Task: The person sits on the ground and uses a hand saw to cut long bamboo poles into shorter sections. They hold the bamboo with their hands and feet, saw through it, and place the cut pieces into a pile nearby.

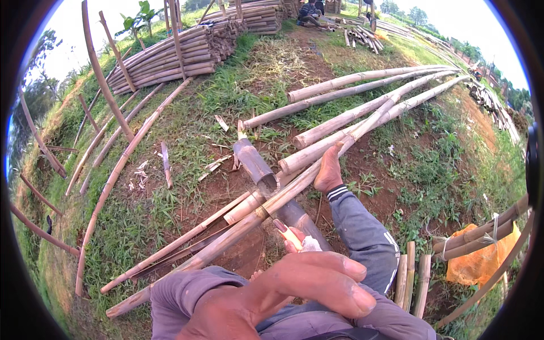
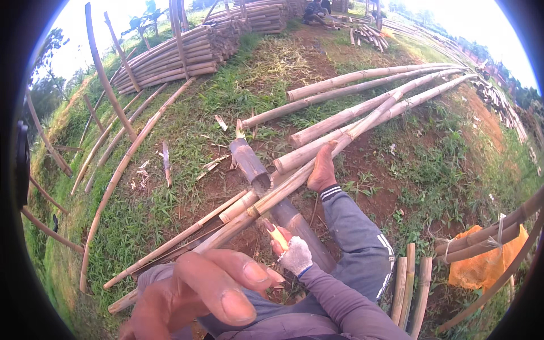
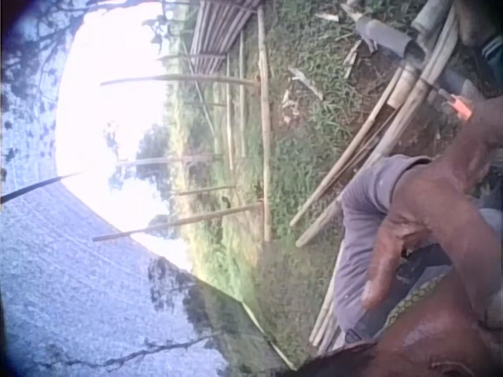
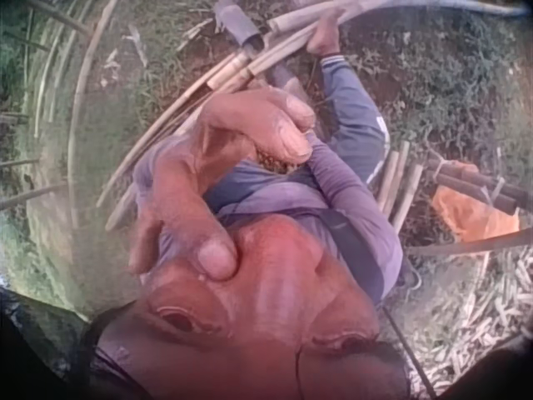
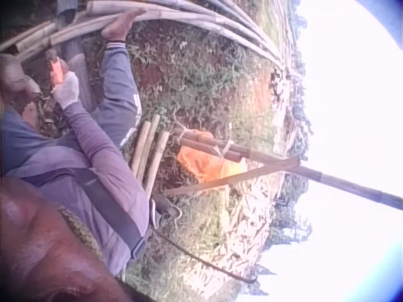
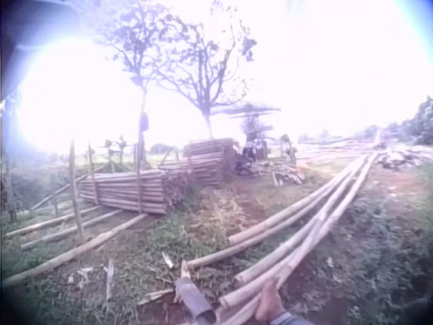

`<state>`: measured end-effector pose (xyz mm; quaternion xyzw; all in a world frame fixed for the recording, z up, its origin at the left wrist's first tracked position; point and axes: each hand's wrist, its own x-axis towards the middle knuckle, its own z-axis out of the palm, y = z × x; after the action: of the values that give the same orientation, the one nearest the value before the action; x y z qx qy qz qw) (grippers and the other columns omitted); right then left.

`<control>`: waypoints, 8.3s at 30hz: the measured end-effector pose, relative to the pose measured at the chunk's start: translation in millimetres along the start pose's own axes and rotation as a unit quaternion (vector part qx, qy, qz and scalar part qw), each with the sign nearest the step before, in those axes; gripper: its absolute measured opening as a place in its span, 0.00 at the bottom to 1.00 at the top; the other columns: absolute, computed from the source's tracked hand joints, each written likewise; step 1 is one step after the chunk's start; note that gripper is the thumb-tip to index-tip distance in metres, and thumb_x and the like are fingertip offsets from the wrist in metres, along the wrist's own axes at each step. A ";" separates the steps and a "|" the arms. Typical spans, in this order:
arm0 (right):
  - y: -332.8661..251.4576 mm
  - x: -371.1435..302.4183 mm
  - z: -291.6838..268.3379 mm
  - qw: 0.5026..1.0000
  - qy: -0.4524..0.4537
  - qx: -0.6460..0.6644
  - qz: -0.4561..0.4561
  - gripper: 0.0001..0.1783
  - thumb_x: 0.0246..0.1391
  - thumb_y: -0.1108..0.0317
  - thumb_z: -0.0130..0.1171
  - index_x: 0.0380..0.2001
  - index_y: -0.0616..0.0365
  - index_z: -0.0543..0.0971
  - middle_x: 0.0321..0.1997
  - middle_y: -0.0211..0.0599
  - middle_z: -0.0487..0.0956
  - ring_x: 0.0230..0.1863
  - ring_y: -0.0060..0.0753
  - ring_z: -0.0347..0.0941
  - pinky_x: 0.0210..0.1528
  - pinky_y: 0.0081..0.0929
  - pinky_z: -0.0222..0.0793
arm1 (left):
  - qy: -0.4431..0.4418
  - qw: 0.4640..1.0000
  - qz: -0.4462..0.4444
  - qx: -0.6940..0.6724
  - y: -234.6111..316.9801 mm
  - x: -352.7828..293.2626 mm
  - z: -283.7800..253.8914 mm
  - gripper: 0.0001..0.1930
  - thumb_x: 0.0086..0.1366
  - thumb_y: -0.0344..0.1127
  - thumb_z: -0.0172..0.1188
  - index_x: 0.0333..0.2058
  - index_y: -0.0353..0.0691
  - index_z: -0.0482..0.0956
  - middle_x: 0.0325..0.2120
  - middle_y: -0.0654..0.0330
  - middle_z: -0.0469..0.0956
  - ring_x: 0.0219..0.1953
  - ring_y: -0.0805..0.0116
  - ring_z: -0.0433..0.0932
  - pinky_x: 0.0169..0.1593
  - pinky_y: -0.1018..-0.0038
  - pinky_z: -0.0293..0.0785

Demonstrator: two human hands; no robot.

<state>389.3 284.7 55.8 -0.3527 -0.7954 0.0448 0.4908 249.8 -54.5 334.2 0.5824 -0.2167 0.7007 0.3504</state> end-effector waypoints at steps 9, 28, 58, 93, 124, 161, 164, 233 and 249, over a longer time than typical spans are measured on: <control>8.2 9.3 12.8 1.000 0.016 -0.002 -0.025 0.44 0.59 0.68 0.53 0.72 0.74 0.47 0.66 0.63 0.69 0.69 0.60 0.65 0.76 0.42 0.46 | -0.054 0.987 -0.140 -0.059 13.8 2.0 -20.7 0.39 0.67 0.68 0.63 0.51 0.30 0.84 0.57 0.37 0.72 0.58 0.45 0.72 0.66 0.51 0.62; 7.6 8.2 20.6 0.998 0.037 -0.014 -0.054 0.42 0.70 0.67 0.43 0.77 0.76 0.40 0.72 0.63 0.64 0.78 0.53 0.57 0.85 0.37 0.37 | -0.023 0.958 -0.182 -0.221 8.8 -7.3 -12.5 0.26 0.66 0.48 0.65 0.49 0.27 0.82 0.54 0.40 0.74 0.53 0.52 0.76 0.60 0.57 0.69; -221.0 -107.8 -51.4 0.939 -0.200 0.146 0.237 0.26 0.65 0.63 0.69 0.61 0.64 0.78 0.43 0.58 0.86 0.42 0.60 0.86 0.44 0.44 0.80 | -0.045 0.202 -0.799 0.565 113.3 -305.3 -280.2 0.44 0.51 0.61 0.76 0.65 0.49 0.77 0.53 0.44 0.86 0.57 0.43 0.84 0.63 0.53 0.79; -214.8 -164.0 -104.3 0.946 -0.184 0.170 0.204 0.27 0.64 0.70 0.68 0.63 0.68 0.77 0.49 0.53 0.88 0.45 0.42 0.88 0.47 0.34 0.82 | 0.006 0.217 -0.752 0.622 129.8 -315.4 -275.2 0.35 0.50 0.56 0.76 0.57 0.53 0.82 0.46 0.47 0.88 0.51 0.44 0.86 0.58 0.54 0.82; -183.4 -198.0 -66.5 0.931 -0.276 0.116 0.210 0.36 0.59 0.64 0.73 0.67 0.67 0.74 0.54 0.55 0.83 0.51 0.51 0.84 0.52 0.39 0.80 | 0.006 0.341 -0.789 0.511 144.4 -317.1 -259.7 0.35 0.45 0.52 0.78 0.50 0.39 0.83 0.41 0.42 0.87 0.47 0.40 0.86 0.53 0.54 0.81; -105.6 -222.6 -2.1 0.907 -0.410 -0.034 0.089 0.17 0.75 0.66 0.55 0.56 0.67 0.81 0.46 0.50 0.88 0.45 0.45 0.84 0.50 0.40 0.77 | 0.296 -0.225 -0.766 0.524 564.4 -407.2 237.2 0.34 0.55 0.30 0.73 0.62 0.46 0.75 0.57 0.48 0.82 0.61 0.44 0.80 0.65 0.55 0.76; -62.3 -247.0 3.1 0.890 -0.455 -0.027 -0.006 0.16 0.69 0.69 0.61 0.55 0.66 0.81 0.48 0.50 0.88 0.47 0.44 0.85 0.50 0.40 0.78 | 0.355 -0.203 -0.698 0.587 579.4 -465.0 259.0 0.41 0.60 0.26 0.62 0.73 0.47 0.65 0.66 0.48 0.76 0.69 0.46 0.74 0.73 0.55 0.69; -109.5 -33.6 121.5 0.882 -0.400 -0.206 -0.137 0.56 0.44 0.54 0.77 0.78 0.41 0.65 0.80 0.43 0.64 0.80 0.61 0.56 0.80 0.66 0.48 | 0.307 0.288 -0.595 0.684 247.8 -390.2 -300.1 0.21 0.68 0.46 0.66 0.57 0.50 0.84 0.50 0.54 0.87 0.55 0.49 0.84 0.64 0.55 0.76; -117.2 -42.1 133.2 0.839 -0.462 -0.259 -0.125 0.59 0.40 0.51 0.83 0.76 0.48 0.67 0.73 0.44 0.68 0.79 0.54 0.58 0.81 0.67 0.44 | -0.123 0.102 -0.838 0.522 244.3 -400.7 -407.7 0.15 0.65 0.36 0.64 0.49 0.46 0.88 0.50 0.52 0.88 0.53 0.46 0.86 0.58 0.54 0.82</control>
<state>231.8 208.3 4.7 -0.3030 -0.9498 -0.0664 -0.0413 -172.3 -21.3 -121.0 0.5095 0.7888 -0.1808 0.2926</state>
